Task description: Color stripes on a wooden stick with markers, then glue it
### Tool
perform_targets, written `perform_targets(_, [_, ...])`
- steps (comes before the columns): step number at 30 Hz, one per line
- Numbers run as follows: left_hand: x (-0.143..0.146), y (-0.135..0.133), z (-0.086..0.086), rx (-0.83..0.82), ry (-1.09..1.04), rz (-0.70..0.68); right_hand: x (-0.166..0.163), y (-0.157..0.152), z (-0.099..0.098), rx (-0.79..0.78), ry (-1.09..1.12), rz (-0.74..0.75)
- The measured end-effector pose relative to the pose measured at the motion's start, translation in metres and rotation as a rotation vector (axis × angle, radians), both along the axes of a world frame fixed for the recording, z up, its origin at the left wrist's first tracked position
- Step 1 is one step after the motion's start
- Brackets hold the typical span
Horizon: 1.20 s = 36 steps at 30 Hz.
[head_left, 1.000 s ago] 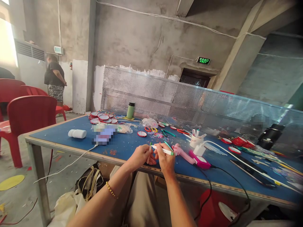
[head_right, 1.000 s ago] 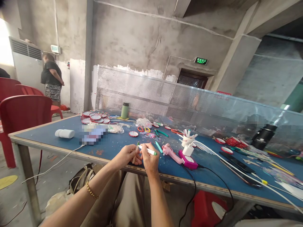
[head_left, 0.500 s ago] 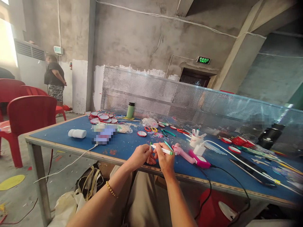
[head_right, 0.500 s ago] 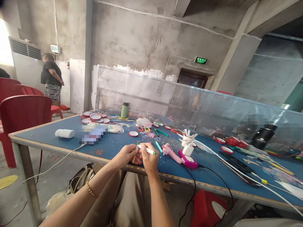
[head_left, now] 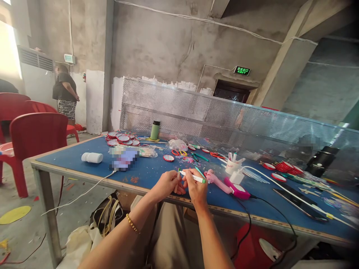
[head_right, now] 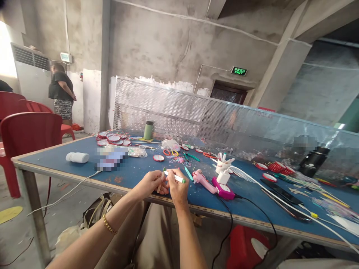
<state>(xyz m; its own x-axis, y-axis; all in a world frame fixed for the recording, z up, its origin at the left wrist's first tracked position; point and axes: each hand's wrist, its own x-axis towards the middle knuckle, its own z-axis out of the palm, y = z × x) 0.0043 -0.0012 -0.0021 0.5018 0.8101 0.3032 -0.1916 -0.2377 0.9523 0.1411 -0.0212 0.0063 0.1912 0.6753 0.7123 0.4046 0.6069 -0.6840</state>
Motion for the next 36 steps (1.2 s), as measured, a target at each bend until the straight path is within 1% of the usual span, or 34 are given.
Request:
perform_targets(16, [0.0004, 0.0011, -0.0006, -0.002, -0.005, -0.005, 0.0003, -0.0001, 0.0001, 0.021, -0.005, -0.007])
perform_targets(36, [0.0008, 0.0013, -0.0011, 0.005, 0.0, -0.003, 0.0006, 0.0009, -0.0001, 0.003, -0.011, 0.0])
